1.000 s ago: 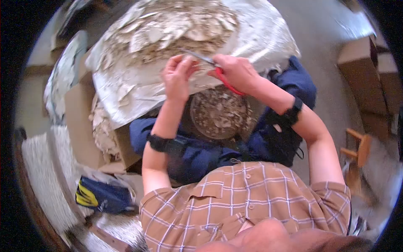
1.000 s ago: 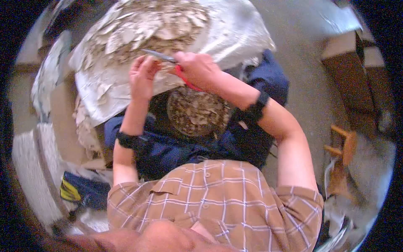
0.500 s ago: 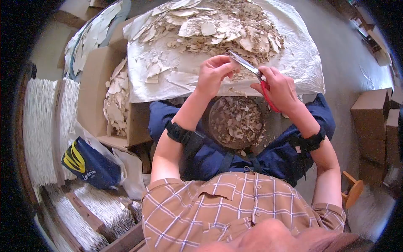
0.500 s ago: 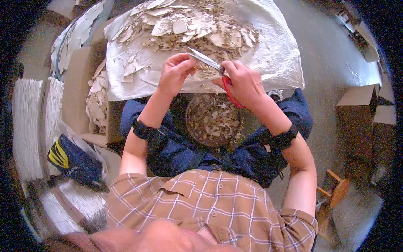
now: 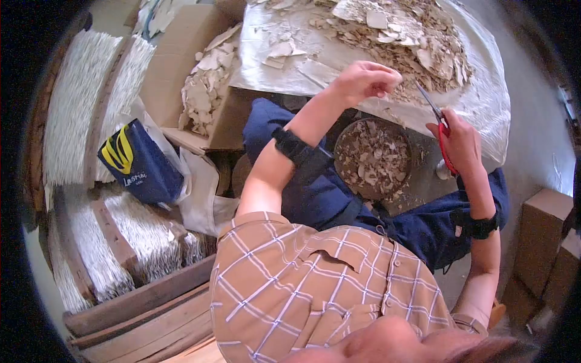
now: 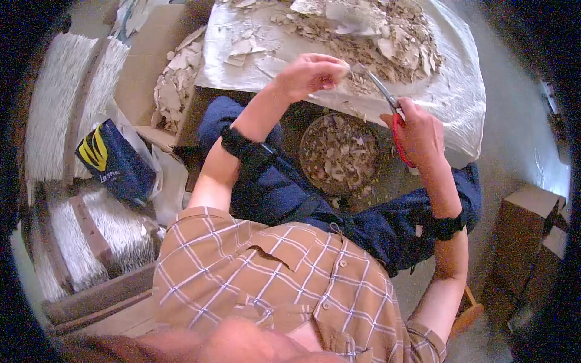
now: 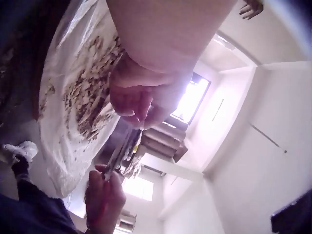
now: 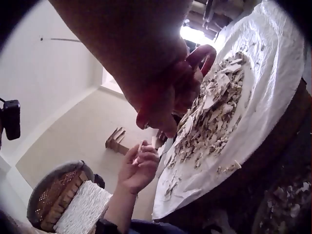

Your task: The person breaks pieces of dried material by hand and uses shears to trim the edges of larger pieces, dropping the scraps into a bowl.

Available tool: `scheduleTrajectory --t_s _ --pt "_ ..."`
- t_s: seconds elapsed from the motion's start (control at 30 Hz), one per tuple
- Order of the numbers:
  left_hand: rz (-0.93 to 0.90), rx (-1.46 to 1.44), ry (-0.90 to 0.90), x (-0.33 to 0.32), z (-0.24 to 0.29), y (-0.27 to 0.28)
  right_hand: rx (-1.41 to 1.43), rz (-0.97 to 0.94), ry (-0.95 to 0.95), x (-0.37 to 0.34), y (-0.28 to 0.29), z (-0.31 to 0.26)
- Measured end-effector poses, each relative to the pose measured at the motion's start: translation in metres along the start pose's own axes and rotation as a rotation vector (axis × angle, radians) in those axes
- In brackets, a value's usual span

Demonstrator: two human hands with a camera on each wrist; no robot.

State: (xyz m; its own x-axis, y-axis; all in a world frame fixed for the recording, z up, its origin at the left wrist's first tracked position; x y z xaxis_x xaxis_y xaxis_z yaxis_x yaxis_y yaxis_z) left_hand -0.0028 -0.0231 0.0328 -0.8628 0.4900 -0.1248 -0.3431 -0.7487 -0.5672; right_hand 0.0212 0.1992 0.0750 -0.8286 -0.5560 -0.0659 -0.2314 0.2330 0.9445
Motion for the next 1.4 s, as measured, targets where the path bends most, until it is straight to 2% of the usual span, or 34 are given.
scheduleTrajectory --t_s 0.07,0.1,0.13,0.17,0.2,0.23,0.27,0.3,0.33,0.37,0.4,0.47,0.53,0.57,0.6,0.63,0.7,0.73,0.83,0.9,0.97,1.03,1.1,1.13,1.17,1.23,1.27,1.4 --pt "0.103 0.127 -0.164 -0.017 0.02 0.026 -0.008 -0.005 -0.136 0.001 0.004 0.005" --pt "0.208 0.11 -0.289 -0.039 0.033 0.047 0.095 -0.009 -0.117 0.001 0.004 0.006" --pt "0.408 0.761 -0.37 -0.058 0.046 0.098 0.181 -0.005 -0.126 0.0 0.006 0.014" --pt "0.557 1.191 -0.317 -0.081 0.061 0.154 0.356 -0.007 -0.157 0.0 0.003 0.022" --pt "0.741 0.642 -0.285 -0.115 0.088 0.121 0.442 0.042 -0.096 0.006 -0.007 0.039" --pt "0.782 0.846 -0.318 -0.142 0.101 0.177 0.59 0.065 -0.056 0.009 -0.004 0.044" --pt "0.665 0.732 -0.396 -0.15 0.113 0.16 0.798 -0.019 -0.265 0.007 0.002 0.041" --pt "0.905 0.957 -0.35 -0.172 0.124 0.154 1.049 -0.041 -0.352 0.007 0.008 0.039" --pt "0.954 1.027 -0.521 -0.191 0.129 0.18 1.182 -0.052 -0.395 0.011 0.005 0.046" --pt "0.861 0.959 -0.495 -0.179 0.126 0.136 1.322 -0.076 -0.414 0.015 0.001 0.051" --pt "0.791 0.896 -0.464 -0.166 0.12 0.068 1.314 -0.063 -0.419 0.016 0.004 0.052" --pt "0.575 0.935 -0.261 -0.128 0.088 -0.033 1.72 0.059 -0.329 0.029 0.006 0.042" --pt "0.139 0.522 -0.1 -0.092 0.019 -0.085 1.836 0.101 -0.245 0.036 0.003 0.042" --pt "-0.059 0.675 0.009 -0.074 -0.009 -0.109 1.862 0.135 -0.218 0.038 0.003 0.042" --pt "-0.193 0.47 0.015 -0.059 -0.042 -0.126 1.928 0.157 -0.218 0.039 0.004 0.042" --pt "-0.267 0.38 0.041 -0.047 -0.067 -0.14 1.929 0.158 -0.218 0.04 0.004 0.043" --pt "-0.268 0.183 0.052 -0.03 -0.095 -0.17 1.973 0.241 -0.235 0.039 0.004 0.05" --pt "-0.276 0.18 0.054 -0.028 -0.102 -0.183 2.013 0.264 -0.251 0.04 0.003 0.054" --pt "-0.261 0.114 0.132 -0.023 -0.108 -0.208 1.948 0.405 -0.309 0.038 0.003 0.062" --pt "-0.106 0.126 0.123 -0.022 -0.103 -0.211 1.979 0.476 -0.331 0.042 0.001 0.063" --pt "-0.069 0.144 0.135 -0.02 -0.102 -0.212 1.666 0.553 -0.349 0.043 0.004 0.064" --pt "-0.024 0.102 0.182 -0.021 -0.103 -0.213 1.568 0.541 -0.369 0.048 -0.006 0.073" --pt "-0.022 0.044 0.196 -0.021 -0.105 -0.213 0.713 0.588 -0.244 0.054 0.001 0.072" --pt "-0.02 -0.016 0.213 -0.022 -0.107 -0.213 0.412 0.611 -0.275 0.049 0.004 0.066" --pt "-0.02 -0.013 0.215 -0.022 -0.106 -0.214 0.414 0.612 -0.275 0.045 0.003 0.062" --pt "0.004 -0.099 0.199 -0.023 -0.104 -0.216 0.169 0.5 -0.262 0.043 0.005 0.05" --pt "0.004 -0.098 0.2 -0.023 -0.104 -0.215 0.087 0.462 -0.195 0.043 0.005 0.047" --pt "-0.009 -0.167 0.237 -0.025 -0.104 -0.211 -0.016 0.425 -0.104 0.045 -0.004 0.038"
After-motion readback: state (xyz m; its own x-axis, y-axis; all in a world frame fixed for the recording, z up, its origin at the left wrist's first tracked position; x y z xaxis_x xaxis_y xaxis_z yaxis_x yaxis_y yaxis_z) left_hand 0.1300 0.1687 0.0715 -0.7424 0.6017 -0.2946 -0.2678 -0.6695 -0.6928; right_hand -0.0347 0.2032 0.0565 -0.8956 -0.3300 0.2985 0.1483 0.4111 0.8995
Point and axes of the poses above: each hand's wrist, its own x-axis towards the middle knuckle, its own y-axis out of the back of the hand, z = x × y, the point moved 3 cm from there along x, towards the middle knuckle, and after that the axes turned 12 degrees about -z, right-handed, at the moved point
